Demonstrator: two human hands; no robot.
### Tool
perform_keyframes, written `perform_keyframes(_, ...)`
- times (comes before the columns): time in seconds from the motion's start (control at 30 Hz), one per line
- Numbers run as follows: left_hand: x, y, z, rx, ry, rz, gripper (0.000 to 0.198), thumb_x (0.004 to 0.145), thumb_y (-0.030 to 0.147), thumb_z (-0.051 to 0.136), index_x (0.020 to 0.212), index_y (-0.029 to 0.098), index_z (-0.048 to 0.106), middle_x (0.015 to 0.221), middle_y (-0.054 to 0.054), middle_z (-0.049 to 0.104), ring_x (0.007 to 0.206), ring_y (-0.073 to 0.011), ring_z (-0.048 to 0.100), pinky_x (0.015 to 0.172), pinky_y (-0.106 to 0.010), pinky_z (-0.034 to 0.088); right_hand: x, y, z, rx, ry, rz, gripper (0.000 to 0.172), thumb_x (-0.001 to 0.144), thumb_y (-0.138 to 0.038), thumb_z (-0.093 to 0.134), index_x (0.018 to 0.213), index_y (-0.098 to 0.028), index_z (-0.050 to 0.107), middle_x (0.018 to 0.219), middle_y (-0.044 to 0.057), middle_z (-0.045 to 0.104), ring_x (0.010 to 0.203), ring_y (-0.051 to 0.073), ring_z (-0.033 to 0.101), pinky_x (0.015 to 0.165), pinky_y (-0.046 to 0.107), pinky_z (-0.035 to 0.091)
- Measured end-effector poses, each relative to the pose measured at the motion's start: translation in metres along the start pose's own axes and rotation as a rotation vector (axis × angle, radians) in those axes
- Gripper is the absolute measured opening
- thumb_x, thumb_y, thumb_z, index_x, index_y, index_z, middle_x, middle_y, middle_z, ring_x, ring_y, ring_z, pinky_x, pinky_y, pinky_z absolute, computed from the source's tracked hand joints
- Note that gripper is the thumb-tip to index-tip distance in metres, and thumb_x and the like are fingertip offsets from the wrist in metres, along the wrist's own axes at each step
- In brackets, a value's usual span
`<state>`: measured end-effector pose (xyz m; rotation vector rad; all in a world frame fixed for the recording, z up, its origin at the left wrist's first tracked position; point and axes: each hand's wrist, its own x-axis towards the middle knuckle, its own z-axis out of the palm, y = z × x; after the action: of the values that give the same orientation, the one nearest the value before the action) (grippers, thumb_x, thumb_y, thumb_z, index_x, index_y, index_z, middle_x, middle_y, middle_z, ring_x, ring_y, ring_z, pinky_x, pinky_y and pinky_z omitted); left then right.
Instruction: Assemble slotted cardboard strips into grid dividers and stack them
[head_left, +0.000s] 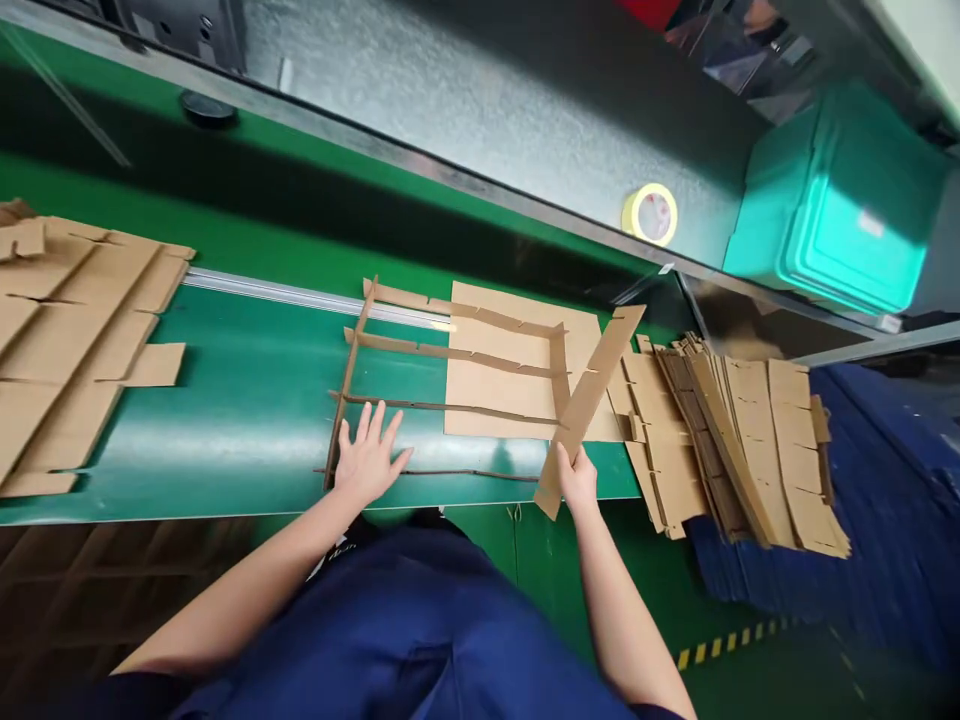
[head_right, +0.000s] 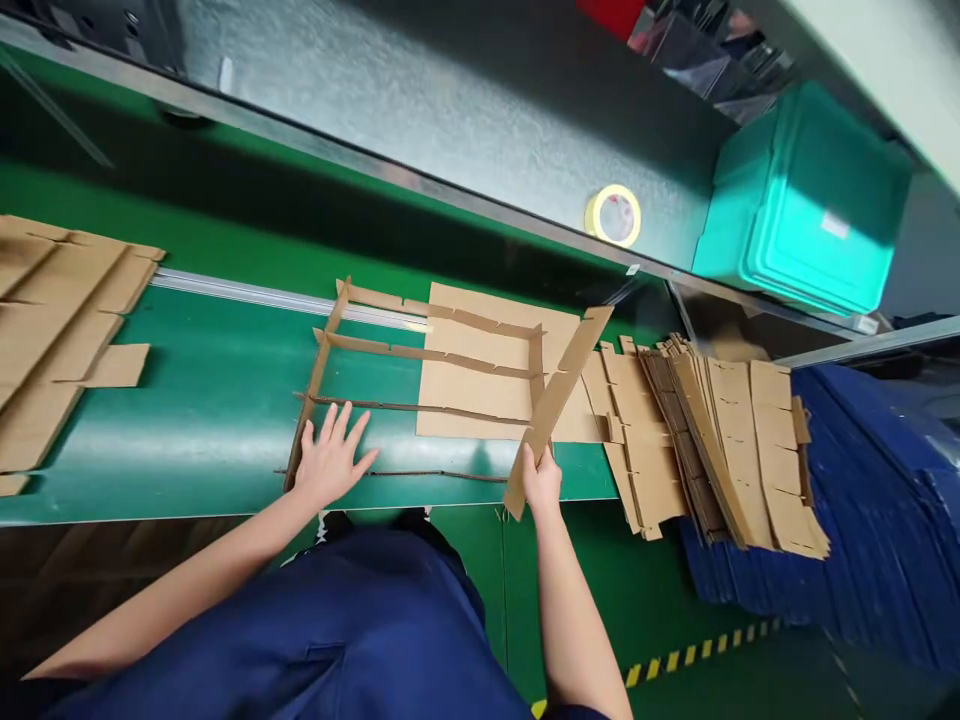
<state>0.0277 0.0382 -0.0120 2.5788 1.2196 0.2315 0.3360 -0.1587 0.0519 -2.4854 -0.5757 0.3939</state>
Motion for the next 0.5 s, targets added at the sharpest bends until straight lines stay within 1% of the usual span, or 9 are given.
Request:
perform_keyframes(0.07,0.003,0.003,0.002,0.036,-0.031,-0.03,0.064,0.09,0.052,0.039,0.145,0.02,0.034,0.155,-0.015,0.018,0.144,-0.0351,0.008,0.109,-0.065,0.007,0.007,0.008,0.003,0.015,-0.084,-0.005,0.054,0.082,-0.059,0.044,0.111,-0.018,0.062,0.101,0.01,0.07,0.095,0.027,0.064,0.079,0.036,0.05)
perform_keyframes(0.13,0.006,0.005,0.001,0.039,-0.032,-0.037,0.066,0.09,0.052,0.038,0.146,0.02,0.032,0.156,-0.014,0.013,0.144,-0.0351,0.005,0.11,-0.065,0.005,0.011,0.007,0.011,0.032,-0.156,-0.018,0.052,0.084,-0.056,0.043,0.113,-0.018,0.061,0.102,0.01,0.07,0.095,0.025,0.064,0.078,0.034,0.05)
perform_keyframes(0.2,0.01,0.007,-0.001,0.027,-0.025,-0.042,0.066,0.089,0.052,0.039,0.147,0.02,0.031,0.157,-0.013,0.01,0.144,-0.0356,0.004,0.11,-0.064,0.004,0.015,0.003,0.018,0.011,-0.198,-0.039,0.049,0.086,-0.053,0.042,0.116,-0.018,0.06,0.104,0.01,0.07,0.096,0.025,0.064,0.078,0.034,0.05)
perform_keyframes(0.27,0.014,0.007,-0.004,0.025,-0.039,-0.044,0.066,0.09,0.052,0.038,0.147,0.02,0.03,0.157,-0.013,0.009,0.144,-0.0359,0.004,0.11,-0.065,0.004,0.02,-0.001,0.02,-0.045,-0.213,-0.067,0.047,0.088,-0.049,0.042,0.118,-0.018,0.059,0.106,0.01,0.069,0.099,0.025,0.063,0.081,0.033,0.049)
perform_keyframes(0.37,0.02,0.004,-0.003,0.049,-0.072,-0.041,0.065,0.09,0.052,0.036,0.146,0.019,0.033,0.157,-0.012,0.007,0.144,-0.0351,0.004,0.11,-0.065,0.006,0.03,-0.004,0.018,-0.111,-0.219,-0.078,0.045,0.088,-0.048,0.043,0.119,-0.018,0.058,0.107,0.01,0.069,0.101,0.025,0.062,0.083,0.033,0.048)
perform_keyframes(0.5,0.021,0.0,0.002,0.067,-0.08,-0.04,0.065,0.09,0.052,0.035,0.145,0.019,0.035,0.158,-0.011,0.004,0.144,-0.034,0.003,0.11,-0.063,0.008,0.037,-0.004,0.02,-0.096,-0.233,-0.051,0.049,0.089,-0.05,0.04,0.121,-0.018,0.056,0.103,0.01,0.069,0.096,0.024,0.063,0.078,0.032,0.049)
